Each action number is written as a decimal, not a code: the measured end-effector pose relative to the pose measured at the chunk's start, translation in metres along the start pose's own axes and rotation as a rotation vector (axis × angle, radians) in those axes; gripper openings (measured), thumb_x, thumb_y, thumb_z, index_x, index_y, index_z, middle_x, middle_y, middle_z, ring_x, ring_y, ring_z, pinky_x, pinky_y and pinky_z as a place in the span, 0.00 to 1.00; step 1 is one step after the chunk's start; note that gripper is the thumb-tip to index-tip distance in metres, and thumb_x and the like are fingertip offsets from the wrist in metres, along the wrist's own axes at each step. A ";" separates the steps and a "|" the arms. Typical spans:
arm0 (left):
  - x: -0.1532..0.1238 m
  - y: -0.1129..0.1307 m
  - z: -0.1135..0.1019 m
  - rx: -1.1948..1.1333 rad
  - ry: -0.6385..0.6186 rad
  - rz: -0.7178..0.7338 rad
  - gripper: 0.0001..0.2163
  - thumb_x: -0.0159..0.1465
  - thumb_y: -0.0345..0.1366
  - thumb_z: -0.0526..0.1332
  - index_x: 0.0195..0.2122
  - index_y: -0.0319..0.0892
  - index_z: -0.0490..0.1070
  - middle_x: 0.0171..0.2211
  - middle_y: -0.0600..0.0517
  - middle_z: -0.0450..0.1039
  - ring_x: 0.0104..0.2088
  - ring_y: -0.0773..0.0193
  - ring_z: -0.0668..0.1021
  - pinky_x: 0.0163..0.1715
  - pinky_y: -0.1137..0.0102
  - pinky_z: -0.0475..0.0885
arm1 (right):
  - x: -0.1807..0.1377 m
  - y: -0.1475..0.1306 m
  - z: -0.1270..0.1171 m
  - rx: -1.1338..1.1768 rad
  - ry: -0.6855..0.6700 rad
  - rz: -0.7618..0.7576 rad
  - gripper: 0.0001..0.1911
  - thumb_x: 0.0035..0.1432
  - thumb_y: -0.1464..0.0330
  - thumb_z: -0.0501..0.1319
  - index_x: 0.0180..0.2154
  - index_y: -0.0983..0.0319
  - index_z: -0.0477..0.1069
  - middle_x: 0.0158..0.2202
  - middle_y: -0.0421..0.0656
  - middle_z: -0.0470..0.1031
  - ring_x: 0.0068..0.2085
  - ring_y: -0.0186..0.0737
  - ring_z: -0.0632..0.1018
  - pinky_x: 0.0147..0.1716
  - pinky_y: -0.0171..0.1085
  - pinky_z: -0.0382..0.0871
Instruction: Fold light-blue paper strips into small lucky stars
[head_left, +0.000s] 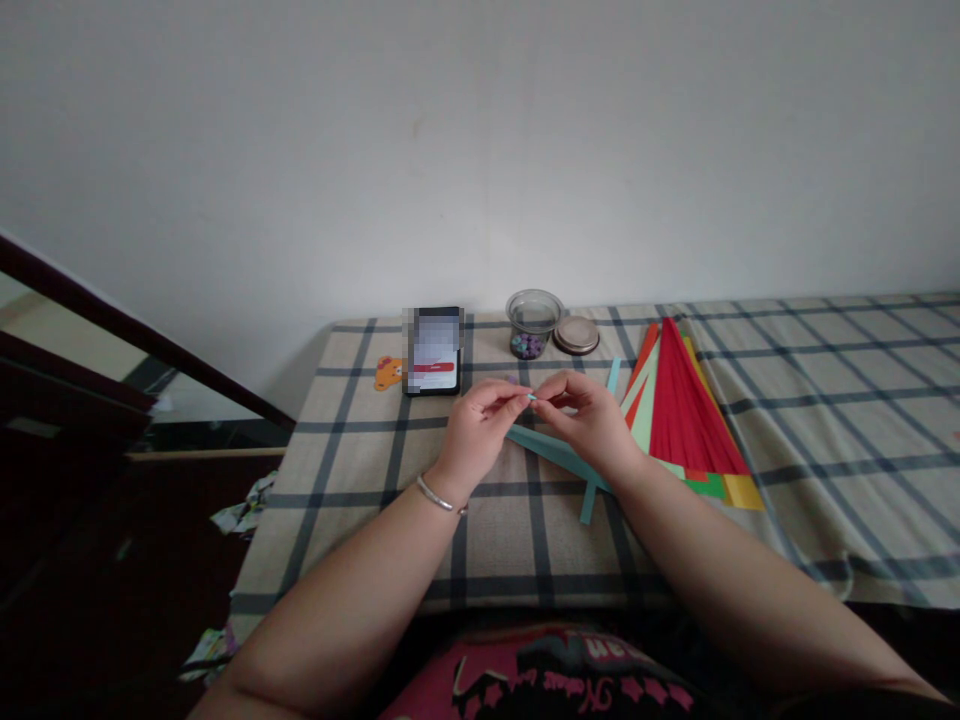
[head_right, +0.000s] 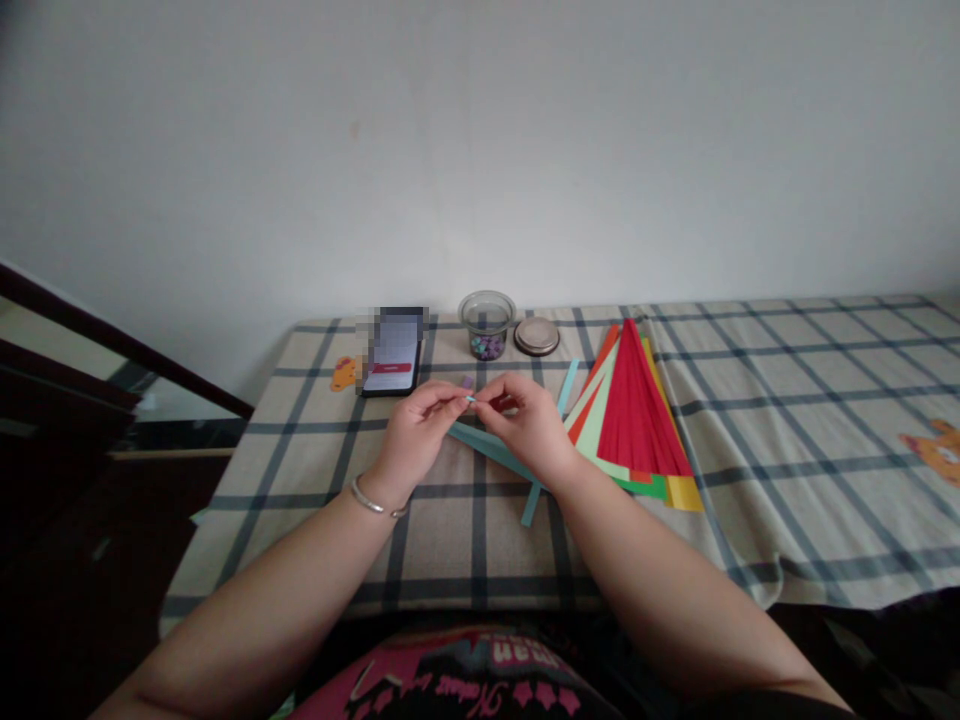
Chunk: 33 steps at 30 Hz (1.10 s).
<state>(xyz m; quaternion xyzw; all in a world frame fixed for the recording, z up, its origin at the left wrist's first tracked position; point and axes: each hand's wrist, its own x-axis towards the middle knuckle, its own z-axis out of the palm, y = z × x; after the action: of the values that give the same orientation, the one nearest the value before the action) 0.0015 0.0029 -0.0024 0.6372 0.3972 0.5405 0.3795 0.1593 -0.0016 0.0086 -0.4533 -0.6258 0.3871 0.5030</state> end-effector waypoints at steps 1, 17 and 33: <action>0.000 0.000 0.000 0.007 -0.003 0.012 0.08 0.61 0.40 0.63 0.34 0.42 0.78 0.34 0.49 0.77 0.37 0.64 0.79 0.38 0.69 0.75 | 0.000 -0.001 0.000 -0.030 0.005 -0.021 0.10 0.52 0.60 0.65 0.28 0.59 0.70 0.27 0.41 0.74 0.29 0.37 0.75 0.32 0.39 0.71; 0.000 -0.002 0.003 -0.091 0.009 -0.095 0.11 0.60 0.43 0.63 0.34 0.40 0.71 0.32 0.52 0.75 0.32 0.66 0.78 0.35 0.71 0.74 | 0.004 0.004 0.002 0.376 -0.071 0.272 0.16 0.44 0.55 0.70 0.28 0.60 0.73 0.23 0.36 0.70 0.24 0.30 0.69 0.26 0.33 0.65; 0.000 0.001 0.004 -0.208 0.003 -0.286 0.12 0.57 0.44 0.66 0.32 0.39 0.74 0.29 0.52 0.76 0.30 0.66 0.76 0.33 0.72 0.71 | -0.001 0.002 0.001 -0.011 0.004 -0.031 0.09 0.53 0.61 0.65 0.29 0.60 0.71 0.28 0.40 0.75 0.30 0.36 0.76 0.33 0.37 0.72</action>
<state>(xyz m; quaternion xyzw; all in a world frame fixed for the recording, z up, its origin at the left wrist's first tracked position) 0.0053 0.0022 -0.0022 0.5306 0.4262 0.5204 0.5158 0.1584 -0.0019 0.0067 -0.4472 -0.6338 0.3750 0.5076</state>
